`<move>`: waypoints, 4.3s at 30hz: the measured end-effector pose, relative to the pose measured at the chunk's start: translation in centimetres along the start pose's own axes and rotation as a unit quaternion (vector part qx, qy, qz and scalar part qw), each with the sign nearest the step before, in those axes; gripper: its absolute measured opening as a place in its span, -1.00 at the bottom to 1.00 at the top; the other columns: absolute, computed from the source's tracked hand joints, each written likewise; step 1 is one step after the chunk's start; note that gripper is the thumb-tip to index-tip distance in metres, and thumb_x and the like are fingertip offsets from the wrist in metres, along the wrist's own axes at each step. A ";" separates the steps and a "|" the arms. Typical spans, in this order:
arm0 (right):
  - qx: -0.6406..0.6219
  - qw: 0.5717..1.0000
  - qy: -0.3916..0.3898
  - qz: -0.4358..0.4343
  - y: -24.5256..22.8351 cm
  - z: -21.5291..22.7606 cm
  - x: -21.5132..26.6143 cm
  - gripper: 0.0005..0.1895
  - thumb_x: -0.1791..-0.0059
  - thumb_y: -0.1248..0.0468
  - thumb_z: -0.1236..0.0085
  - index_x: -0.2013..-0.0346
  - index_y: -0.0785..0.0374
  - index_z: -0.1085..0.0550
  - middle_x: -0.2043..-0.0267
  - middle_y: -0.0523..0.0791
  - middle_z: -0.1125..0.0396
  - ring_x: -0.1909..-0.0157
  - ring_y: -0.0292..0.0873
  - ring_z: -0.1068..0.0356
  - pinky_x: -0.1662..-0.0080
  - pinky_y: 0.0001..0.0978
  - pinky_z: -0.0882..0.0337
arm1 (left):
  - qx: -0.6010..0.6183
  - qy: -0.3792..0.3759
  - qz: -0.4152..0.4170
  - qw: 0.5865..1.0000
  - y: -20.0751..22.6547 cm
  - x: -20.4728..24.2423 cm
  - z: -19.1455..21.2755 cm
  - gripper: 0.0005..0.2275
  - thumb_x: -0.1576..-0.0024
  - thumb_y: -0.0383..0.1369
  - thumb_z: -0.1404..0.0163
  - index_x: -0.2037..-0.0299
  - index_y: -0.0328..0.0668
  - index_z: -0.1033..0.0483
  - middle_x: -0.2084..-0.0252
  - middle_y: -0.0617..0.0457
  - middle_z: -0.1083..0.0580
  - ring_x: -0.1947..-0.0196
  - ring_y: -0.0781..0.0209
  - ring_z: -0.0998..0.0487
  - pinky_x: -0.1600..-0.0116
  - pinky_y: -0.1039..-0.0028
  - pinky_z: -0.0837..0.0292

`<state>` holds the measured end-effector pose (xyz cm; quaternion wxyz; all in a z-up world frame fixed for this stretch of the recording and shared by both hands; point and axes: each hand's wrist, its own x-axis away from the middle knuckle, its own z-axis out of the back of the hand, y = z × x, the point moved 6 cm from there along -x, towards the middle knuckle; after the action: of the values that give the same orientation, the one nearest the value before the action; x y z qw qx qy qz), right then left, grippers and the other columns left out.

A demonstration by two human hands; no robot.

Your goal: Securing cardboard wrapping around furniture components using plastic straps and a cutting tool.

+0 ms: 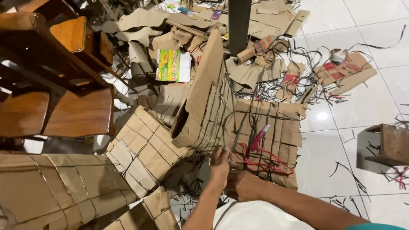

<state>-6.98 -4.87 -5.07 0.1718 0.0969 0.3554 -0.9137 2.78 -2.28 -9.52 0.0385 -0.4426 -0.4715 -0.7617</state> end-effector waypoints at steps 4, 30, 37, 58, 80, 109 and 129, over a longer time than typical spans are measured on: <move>-0.007 0.996 -0.081 -0.033 0.9 -1.8 0.3 -0.73 -0.03 0.19 -0.11 0.42 0.33 -0.55 0.43 0.05 -0.44 0.43 0.13 -0.40 0.40 -0.08 -0.38 | 0.003 -0.006 -0.078 0.997 -0.4 -0.2 0.2 -0.69 -0.31 -0.12 0.17 0.44 -0.06 -0.20 0.48 0.12 -0.10 0.44 0.22 -0.10 0.24 0.34 0.00; -0.546 0.584 0.387 -0.458 18.9 12.8 -8.8 -0.59 -0.18 0.28 0.09 -0.29 0.43 -0.29 0.52 -0.06 -0.37 0.57 -0.18 -0.37 0.47 -0.35 -0.51 | 0.032 0.012 0.049 0.998 -5.9 0.2 2.7 -0.63 -0.30 -0.30 0.02 0.58 -0.04 -0.16 0.32 -0.02 -0.49 -0.11 0.00 -0.58 -0.30 0.35 -0.08; -0.481 0.579 0.421 -0.506 16.4 13.3 -7.6 -0.74 -0.25 0.18 0.22 0.14 0.22 -0.42 0.34 -0.13 -0.35 0.42 -0.23 -0.25 0.33 -0.36 -0.39 | 0.017 0.003 0.064 0.998 -8.5 1.3 4.3 -0.55 -0.32 -0.42 0.03 0.50 0.04 0.12 0.52 0.18 0.15 0.54 0.33 0.15 0.27 0.42 0.19; -0.370 0.746 0.475 -0.286 9.0 20.1 -4.7 -0.60 -0.19 0.28 0.22 -0.32 0.26 -0.33 0.60 -0.34 -0.02 0.63 -0.42 0.04 0.58 -0.66 -0.02 | 0.008 0.107 -0.221 0.969 -2.6 4.2 8.9 -0.82 -0.25 -0.33 0.08 0.15 -0.19 -0.57 0.03 0.08 -0.49 0.06 0.15 -0.51 -0.02 0.32 -0.38; -0.447 0.681 0.489 -0.311 10.5 19.4 -4.8 -0.60 -0.16 0.34 0.24 -0.29 0.21 -0.34 0.64 -0.32 0.04 0.64 -0.41 0.10 0.58 -0.63 0.05 | 0.421 0.149 -0.420 0.790 4.0 8.4 19.3 -0.80 -0.35 -0.51 0.21 0.36 -0.27 -0.34 -0.06 -0.24 -0.51 0.17 0.06 -0.56 -0.08 0.29 -0.55; -0.319 0.800 0.378 -0.340 3.5 17.9 -5.6 -0.66 -0.18 0.28 0.27 -0.13 0.21 -0.46 0.57 -0.22 -0.17 0.56 -0.30 -0.06 0.47 -0.50 -0.15 | 0.252 -0.006 -0.185 0.950 2.7 3.5 8.5 -0.78 -0.33 -0.35 0.06 0.37 -0.20 -0.51 0.34 0.03 -0.52 0.26 0.19 -0.53 0.01 0.41 -0.42; -0.072 0.970 0.013 -0.232 2.8 -5.4 -4.4 -0.86 0.02 0.21 -0.08 0.48 0.08 -0.46 0.53 -0.15 -0.40 0.44 -0.05 -0.44 0.35 -0.31 -0.43 | 0.226 -0.156 -0.151 0.950 5.5 3.0 6.9 -0.70 -0.42 -0.29 0.16 0.33 -0.24 -0.48 0.50 -0.05 -0.37 0.46 0.20 -0.33 0.16 0.25 -0.33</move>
<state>-1.57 -2.06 -9.44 -0.0432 0.0112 0.4349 -0.8994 8.02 0.94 -2.46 -0.0515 -0.4594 -0.6929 -0.5534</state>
